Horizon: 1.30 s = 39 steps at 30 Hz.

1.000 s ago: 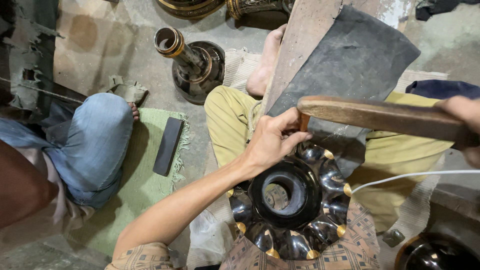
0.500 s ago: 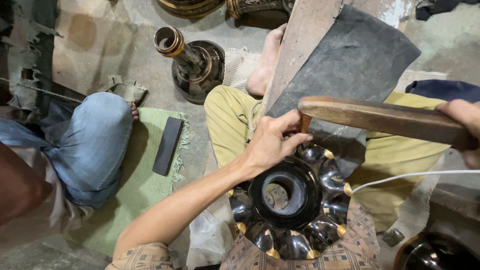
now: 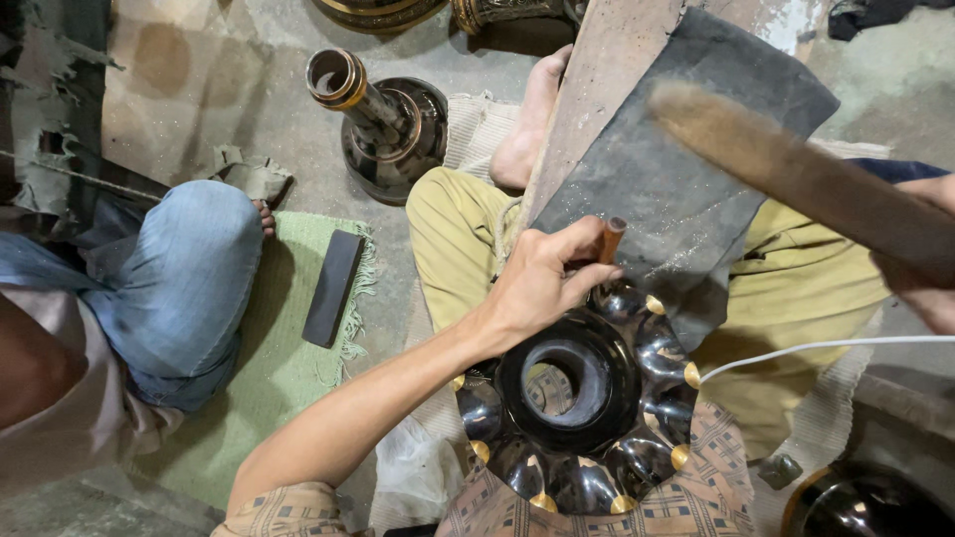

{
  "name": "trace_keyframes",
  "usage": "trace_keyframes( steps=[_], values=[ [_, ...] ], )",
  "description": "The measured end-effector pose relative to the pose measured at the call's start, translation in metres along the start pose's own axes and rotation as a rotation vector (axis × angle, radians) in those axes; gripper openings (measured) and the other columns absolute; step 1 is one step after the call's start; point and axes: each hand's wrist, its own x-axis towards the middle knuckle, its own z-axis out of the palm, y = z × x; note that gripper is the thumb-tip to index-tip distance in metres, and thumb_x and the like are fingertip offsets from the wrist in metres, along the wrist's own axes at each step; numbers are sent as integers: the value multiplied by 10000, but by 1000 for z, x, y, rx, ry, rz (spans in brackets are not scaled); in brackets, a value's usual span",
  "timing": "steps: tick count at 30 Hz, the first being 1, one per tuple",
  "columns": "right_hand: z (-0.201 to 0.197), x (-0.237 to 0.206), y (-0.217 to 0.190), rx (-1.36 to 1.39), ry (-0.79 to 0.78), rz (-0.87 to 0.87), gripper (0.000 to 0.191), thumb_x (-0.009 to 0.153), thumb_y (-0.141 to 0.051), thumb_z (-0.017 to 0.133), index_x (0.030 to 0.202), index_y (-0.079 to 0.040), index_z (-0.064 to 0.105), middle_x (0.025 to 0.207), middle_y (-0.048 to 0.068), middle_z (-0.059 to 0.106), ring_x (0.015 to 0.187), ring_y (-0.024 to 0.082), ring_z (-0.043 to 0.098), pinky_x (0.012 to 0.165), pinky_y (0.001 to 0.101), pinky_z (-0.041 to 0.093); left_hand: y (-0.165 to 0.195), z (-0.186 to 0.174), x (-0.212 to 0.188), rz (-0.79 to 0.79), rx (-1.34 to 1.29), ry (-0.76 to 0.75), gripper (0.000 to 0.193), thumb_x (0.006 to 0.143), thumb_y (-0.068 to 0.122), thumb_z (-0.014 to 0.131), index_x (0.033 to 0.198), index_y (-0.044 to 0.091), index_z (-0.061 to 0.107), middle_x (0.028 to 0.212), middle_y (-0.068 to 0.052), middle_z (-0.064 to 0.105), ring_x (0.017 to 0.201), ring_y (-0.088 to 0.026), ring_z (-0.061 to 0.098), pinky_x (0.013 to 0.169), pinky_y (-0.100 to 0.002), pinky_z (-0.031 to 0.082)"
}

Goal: The person sits on the floor and uses a hammer to repeatedly strike a small copper tube held against a dark, fluted metal object. The person adjusts the tube's position occasionally while continuing to hammer it.

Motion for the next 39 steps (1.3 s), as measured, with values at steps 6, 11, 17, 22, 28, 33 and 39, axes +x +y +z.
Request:
trace_keyframes(
  steps=[6,11,17,22,28,33,39],
  values=[
    [5,-16,4,-478,66,36,579,755,42,678,1328,-12,621,956,112,733,806,182,749,763,276,606,2,1,0,76,-40,22,262,887,86,767,1049,-6,584,784,-160,673,631,-190,592,608,-323,505],
    [14,-10,4,-408,104,71,450,764,28,670,1204,-61,688,831,68,694,697,135,691,652,245,556,-6,1,-1,-6,35,-8,259,913,128,798,999,6,587,673,-153,604,549,-201,498,555,-343,453],
    [14,-8,-1,-337,105,63,469,731,48,704,1190,-41,681,828,63,703,691,132,677,630,253,537,-10,1,0,23,45,-14,242,912,127,789,1026,14,607,664,-165,568,544,-239,453,547,-356,432],
    [16,-20,-12,-419,124,47,449,767,46,704,1205,-48,672,843,64,696,704,134,679,647,256,544,-6,0,-1,135,-41,15,291,904,102,755,1139,11,609,842,-156,689,673,-174,639,630,-327,516],
    [20,-15,-19,-345,168,49,427,810,43,705,1223,-56,662,860,66,688,720,137,682,667,259,553,-1,-1,0,-6,17,-25,263,896,119,798,1009,4,590,724,-142,655,572,-157,529,574,-332,471],
    [24,-24,-19,-496,153,63,409,845,41,705,1238,-62,654,875,67,681,734,140,685,683,261,561,-3,-2,0,33,15,-24,273,908,127,800,1041,15,590,719,-145,629,569,-211,499,577,-332,461],
    [34,-33,-17,-213,273,39,342,914,20,696,1244,-38,625,886,87,663,765,160,688,706,269,561,-8,-2,1,39,31,-43,263,909,128,791,1087,30,623,690,-156,590,546,-251,491,556,-345,432]
  ],
)
